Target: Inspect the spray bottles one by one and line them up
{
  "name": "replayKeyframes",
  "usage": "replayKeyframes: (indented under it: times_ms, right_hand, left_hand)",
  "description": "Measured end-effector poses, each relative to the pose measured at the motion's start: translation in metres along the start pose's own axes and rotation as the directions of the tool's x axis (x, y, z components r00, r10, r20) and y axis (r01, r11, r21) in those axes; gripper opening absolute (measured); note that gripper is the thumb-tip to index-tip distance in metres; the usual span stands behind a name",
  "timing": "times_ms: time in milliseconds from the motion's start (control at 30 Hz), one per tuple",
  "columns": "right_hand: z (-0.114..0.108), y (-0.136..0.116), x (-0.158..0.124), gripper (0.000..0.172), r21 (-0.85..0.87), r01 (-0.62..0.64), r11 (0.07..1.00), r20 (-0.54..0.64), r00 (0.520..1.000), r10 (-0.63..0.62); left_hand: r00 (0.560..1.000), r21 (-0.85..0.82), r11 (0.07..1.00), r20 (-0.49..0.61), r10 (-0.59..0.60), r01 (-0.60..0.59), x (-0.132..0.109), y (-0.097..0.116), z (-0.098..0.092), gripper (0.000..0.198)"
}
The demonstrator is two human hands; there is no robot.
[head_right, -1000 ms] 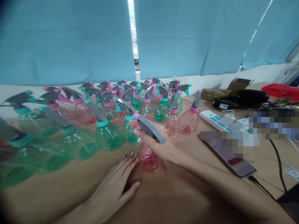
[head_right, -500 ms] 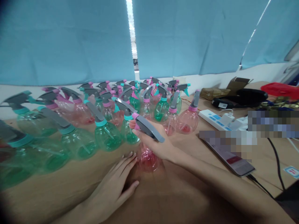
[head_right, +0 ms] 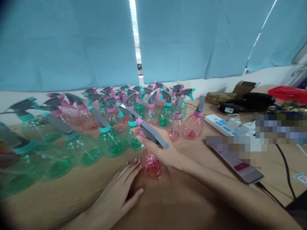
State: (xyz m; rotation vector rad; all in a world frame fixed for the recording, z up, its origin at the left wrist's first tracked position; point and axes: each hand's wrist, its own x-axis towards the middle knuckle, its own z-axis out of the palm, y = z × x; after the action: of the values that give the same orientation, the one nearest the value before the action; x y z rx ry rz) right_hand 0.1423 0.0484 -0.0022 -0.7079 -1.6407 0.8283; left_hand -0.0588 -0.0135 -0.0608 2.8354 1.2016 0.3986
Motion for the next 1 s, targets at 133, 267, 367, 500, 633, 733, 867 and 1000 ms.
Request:
replayKeyframes:
  times_ms: [133,267,367,500,633,733,867,1000]
  right_hand:
    - [0.000,0.000,0.000,0.021,-0.004,-0.012,1.000,0.011,1.000,0.012]
    - [0.001,-0.003,0.001,0.018,-0.004,-0.010,1.000,-0.007,1.000,0.010]
    - [0.000,-0.009,0.001,0.018,-0.009,-0.027,1.000,0.009,1.000,0.027]
    - [-0.001,-0.014,0.002,0.019,-0.042,-0.039,0.998,0.034,0.999,0.041]
    - [-0.003,-0.014,0.002,0.022,-0.060,-0.046,0.997,0.048,0.998,0.049]
    - [-0.004,-0.013,0.001,0.022,-0.129,-0.025,0.991,0.022,0.999,0.028]
    - [-0.004,-0.016,0.000,0.030,-0.231,0.009,0.973,0.009,1.000,-0.007]
    - [-0.004,-0.018,-0.001,0.038,-0.257,0.004,0.966,-0.008,1.000,-0.006]
  left_hand:
    - [1.000,-0.013,1.000,-0.018,-0.007,0.007,0.000,0.001,0.000,0.054]
    - [1.000,-0.009,1.000,-0.008,-0.005,0.005,0.001,0.001,-0.001,0.054]
    - [1.000,0.003,1.000,0.010,-0.007,0.007,0.001,0.001,-0.002,0.054]
    - [1.000,-0.001,1.000,0.014,-0.014,0.014,0.001,0.001,-0.002,0.055]
    - [1.000,-0.013,1.000,0.003,-0.017,0.017,0.000,0.001,0.000,0.055]
    - [1.000,-0.018,1.000,0.005,-0.022,0.022,0.000,0.002,-0.001,0.054]
    - [1.000,-0.021,1.000,0.016,-0.018,0.018,0.001,0.004,-0.004,0.055]
    - [0.999,-0.013,1.000,0.040,-0.016,0.017,0.002,0.006,-0.006,0.054]
